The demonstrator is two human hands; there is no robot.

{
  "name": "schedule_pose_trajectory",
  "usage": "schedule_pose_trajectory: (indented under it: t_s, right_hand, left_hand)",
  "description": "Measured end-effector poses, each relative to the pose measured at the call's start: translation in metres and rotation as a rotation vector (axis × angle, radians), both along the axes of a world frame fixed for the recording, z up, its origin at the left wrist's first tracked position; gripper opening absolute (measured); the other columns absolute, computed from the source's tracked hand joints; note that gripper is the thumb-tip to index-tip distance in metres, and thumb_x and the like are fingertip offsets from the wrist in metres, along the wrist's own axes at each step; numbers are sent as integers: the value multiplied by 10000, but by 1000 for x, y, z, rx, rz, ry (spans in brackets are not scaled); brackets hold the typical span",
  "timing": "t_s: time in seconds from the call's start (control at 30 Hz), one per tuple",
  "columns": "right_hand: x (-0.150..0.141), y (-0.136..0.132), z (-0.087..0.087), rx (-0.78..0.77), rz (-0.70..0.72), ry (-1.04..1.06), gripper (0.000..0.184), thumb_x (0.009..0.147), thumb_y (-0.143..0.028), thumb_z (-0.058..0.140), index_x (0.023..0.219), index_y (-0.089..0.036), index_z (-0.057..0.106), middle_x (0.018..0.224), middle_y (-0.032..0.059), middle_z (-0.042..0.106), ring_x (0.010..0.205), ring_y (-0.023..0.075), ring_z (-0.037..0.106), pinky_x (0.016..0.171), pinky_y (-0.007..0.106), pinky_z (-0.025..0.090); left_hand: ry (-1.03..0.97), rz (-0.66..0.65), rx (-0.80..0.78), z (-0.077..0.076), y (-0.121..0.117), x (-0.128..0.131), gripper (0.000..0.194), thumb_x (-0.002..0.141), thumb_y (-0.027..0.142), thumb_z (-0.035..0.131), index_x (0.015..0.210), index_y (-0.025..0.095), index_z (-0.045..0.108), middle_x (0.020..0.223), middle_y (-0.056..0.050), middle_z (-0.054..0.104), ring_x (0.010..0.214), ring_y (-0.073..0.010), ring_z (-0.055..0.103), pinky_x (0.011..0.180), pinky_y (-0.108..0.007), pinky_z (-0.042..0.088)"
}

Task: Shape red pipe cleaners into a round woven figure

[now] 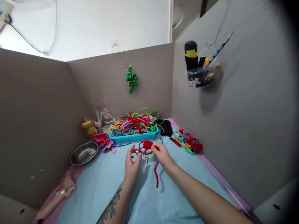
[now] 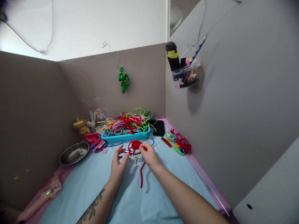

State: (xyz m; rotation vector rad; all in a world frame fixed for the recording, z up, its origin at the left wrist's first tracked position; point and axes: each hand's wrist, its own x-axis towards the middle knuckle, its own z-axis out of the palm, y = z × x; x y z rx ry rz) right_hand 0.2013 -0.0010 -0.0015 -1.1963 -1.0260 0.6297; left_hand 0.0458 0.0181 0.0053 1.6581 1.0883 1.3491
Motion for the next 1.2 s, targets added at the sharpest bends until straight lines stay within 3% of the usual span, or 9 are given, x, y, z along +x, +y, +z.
schedule_pose_trajectory:
  t_s: [0.23, 0.4, 0.7, 1.2]
  right_hand:
    - [-12, -8, 4, -27, 129, -168, 153, 740, -308, 552, 686, -174, 605, 721, 9, 513, 713, 157, 488, 688, 279, 389]
    - [-15, -10, 4, -32, 174, -197, 139, 738, -276, 540, 665, -174, 601, 721, 12, 522, 714, 157, 499, 702, 289, 398]
    - [-12, -4, -2, -55, 171, -144, 138, 748, -289, 544, 692, -169, 583, 682, -1, 543, 677, 143, 499, 651, 261, 393]
    - [-13, -4, -3, -99, 197, -118, 134, 726, -274, 551, 660, -160, 575, 648, -10, 550, 651, 134, 503, 621, 243, 388]
  left_hand:
    - [58, -135, 69, 5, 0, -2, 342, 766, 277, 573, 1102, 218, 598, 1096, -78, 620, 1038, -225, 539, 927, -378, 370]
    - [113, -240, 83, 8, 0, -3, 181, 722, 273, 624, 868, 208, 709, 880, -70, 683, 886, -231, 590, 849, -373, 418]
    - [77, -232, -39, 6, 1, -4, 173, 711, 256, 616, 849, 164, 666, 870, -69, 676, 827, -207, 599, 771, -319, 446]
    - [155, -241, 52, 10, -2, 0, 121, 678, 261, 623, 746, 165, 596, 755, -33, 625, 737, -173, 572, 694, -281, 440]
